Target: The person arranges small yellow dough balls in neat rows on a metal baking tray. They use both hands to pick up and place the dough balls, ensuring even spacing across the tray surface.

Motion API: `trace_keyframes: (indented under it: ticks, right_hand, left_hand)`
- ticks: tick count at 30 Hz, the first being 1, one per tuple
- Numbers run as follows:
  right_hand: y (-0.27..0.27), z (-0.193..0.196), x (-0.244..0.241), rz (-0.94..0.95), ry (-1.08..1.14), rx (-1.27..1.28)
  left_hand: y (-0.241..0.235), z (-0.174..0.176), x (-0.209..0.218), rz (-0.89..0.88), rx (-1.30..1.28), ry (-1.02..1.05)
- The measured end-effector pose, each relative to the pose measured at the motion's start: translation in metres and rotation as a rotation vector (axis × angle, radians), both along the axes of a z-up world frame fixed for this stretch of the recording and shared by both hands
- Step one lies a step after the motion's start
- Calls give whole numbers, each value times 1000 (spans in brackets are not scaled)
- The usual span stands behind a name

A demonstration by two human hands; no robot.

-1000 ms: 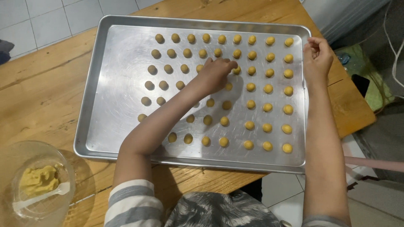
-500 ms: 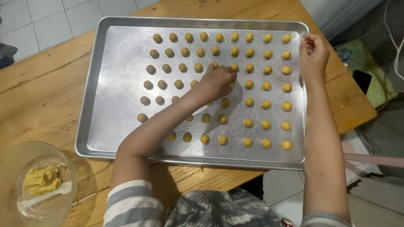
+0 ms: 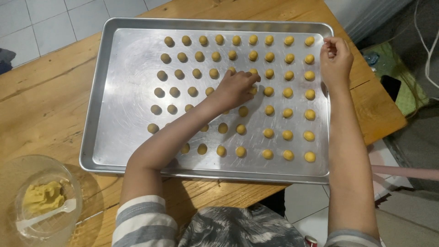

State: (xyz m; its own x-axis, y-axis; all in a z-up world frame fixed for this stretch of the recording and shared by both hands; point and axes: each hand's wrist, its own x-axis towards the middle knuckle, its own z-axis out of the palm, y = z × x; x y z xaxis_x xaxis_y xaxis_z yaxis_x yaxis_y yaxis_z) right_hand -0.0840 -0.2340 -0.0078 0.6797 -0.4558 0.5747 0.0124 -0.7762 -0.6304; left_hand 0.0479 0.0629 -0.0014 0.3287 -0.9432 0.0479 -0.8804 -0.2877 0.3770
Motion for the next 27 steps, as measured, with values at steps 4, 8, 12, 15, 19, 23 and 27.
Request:
trace_keyframes:
  ticks: [4, 8, 12, 15, 19, 23, 27]
  right_hand:
    - [0, 1, 1, 2, -4, -6]
    - [-1, 0, 1, -1, -8, 10]
    - [8, 8, -2, -1, 19, 30]
    - [8, 9, -3, 12, 18, 32]
    - [13, 15, -5, 14, 36, 46]
    - [9, 11, -5, 28, 14, 8]
    - [6, 7, -3, 39, 2, -28]
  left_hand:
    - [19, 40, -12, -17, 119, 28]
    - [34, 56, -29, -30, 363, 51]
    - [42, 43, -41, -83, 500, 18]
    - [41, -5, -37, -60, 281, -80]
    - [43, -12, -37, -79, 121, -77]
    - [36, -14, -43, -75, 2, -113]
    - [32, -8, -48, -77, -115, -77]
